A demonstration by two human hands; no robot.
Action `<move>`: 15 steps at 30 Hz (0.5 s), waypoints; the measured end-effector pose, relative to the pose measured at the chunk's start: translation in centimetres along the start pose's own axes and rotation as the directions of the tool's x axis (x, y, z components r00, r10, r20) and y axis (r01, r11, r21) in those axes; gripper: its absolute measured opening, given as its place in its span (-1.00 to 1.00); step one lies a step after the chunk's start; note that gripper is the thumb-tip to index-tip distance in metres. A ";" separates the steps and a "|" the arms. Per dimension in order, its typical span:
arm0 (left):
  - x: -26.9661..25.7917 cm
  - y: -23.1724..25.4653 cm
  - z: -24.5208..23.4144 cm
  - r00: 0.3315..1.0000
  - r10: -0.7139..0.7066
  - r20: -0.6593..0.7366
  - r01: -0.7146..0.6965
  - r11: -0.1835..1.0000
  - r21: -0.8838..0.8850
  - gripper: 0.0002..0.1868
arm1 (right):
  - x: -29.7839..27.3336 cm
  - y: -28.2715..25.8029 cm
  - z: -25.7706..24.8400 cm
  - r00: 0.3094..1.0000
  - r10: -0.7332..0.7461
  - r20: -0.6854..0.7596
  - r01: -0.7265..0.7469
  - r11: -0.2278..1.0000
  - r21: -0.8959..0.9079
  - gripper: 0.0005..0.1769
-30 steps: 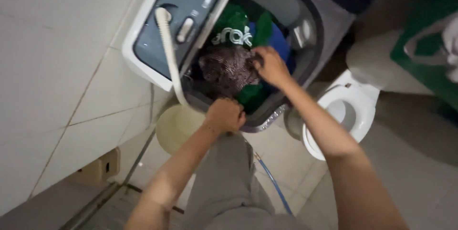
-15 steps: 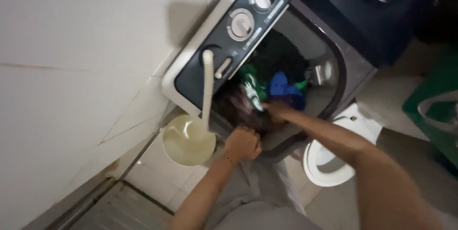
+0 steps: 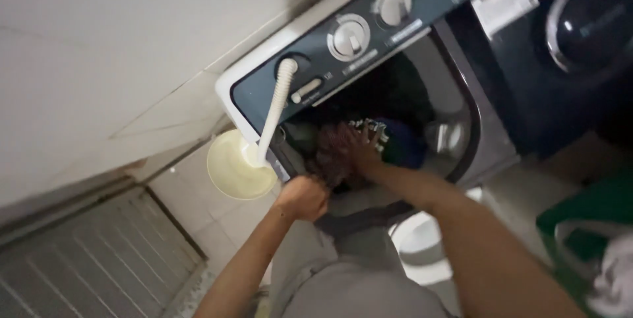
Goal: Washing clothes in a twin-tub semi-automatic washing machine by adding clothes and adjusting controls.
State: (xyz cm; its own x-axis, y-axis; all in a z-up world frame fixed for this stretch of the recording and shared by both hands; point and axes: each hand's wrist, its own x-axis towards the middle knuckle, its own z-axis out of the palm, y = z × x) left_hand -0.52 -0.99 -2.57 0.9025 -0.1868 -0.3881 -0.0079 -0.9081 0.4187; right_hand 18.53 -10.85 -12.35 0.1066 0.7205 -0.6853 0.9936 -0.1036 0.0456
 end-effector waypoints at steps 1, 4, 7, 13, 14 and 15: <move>0.2 -0.2 -0.6 0.999 -0.036 -0.010 0.036 0.999 -0.006 -0.63 | 3.9 -0.1 3.7 0.999 -0.030 -0.011 0.030 0.999 -0.020 -0.06; 0.3 0.0 -1.1 0.991 -0.097 -0.092 0.085 0.988 -0.129 -0.73 | 12.2 -1.7 15.2 0.967 0.207 -0.151 -0.235 0.950 -0.204 -0.11; -0.6 0.7 -0.9 0.993 -0.105 0.060 0.109 0.991 -0.073 -0.69 | 13.2 -3.6 18.9 0.844 0.311 -0.436 -0.254 0.949 0.184 -0.05; -0.7 1.7 -2.5 0.976 -0.200 -0.086 0.197 0.980 -0.038 -0.70 | 5.3 2.6 5.4 0.975 -0.114 -0.189 0.139 0.983 0.124 -0.39; -0.7 1.9 -2.8 0.972 -0.228 -0.053 0.228 0.974 -0.007 -0.68 | 4.7 4.2 4.1 0.968 -0.169 -0.188 0.212 0.947 0.240 -0.43; -0.7 1.9 -3.1 0.966 -0.258 -0.020 0.259 0.966 0.026 -0.65 | 4.1 5.7 2.6 0.956 -0.223 -0.193 0.280 0.893 0.352 -0.46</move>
State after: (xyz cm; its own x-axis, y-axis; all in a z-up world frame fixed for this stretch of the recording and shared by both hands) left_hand 0.22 -1.38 1.05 0.8825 0.0615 -0.4662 0.2147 -0.9347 0.2831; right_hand 24.57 -10.27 -16.85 -0.1125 0.8437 -0.5248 0.9039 -0.1325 -0.4068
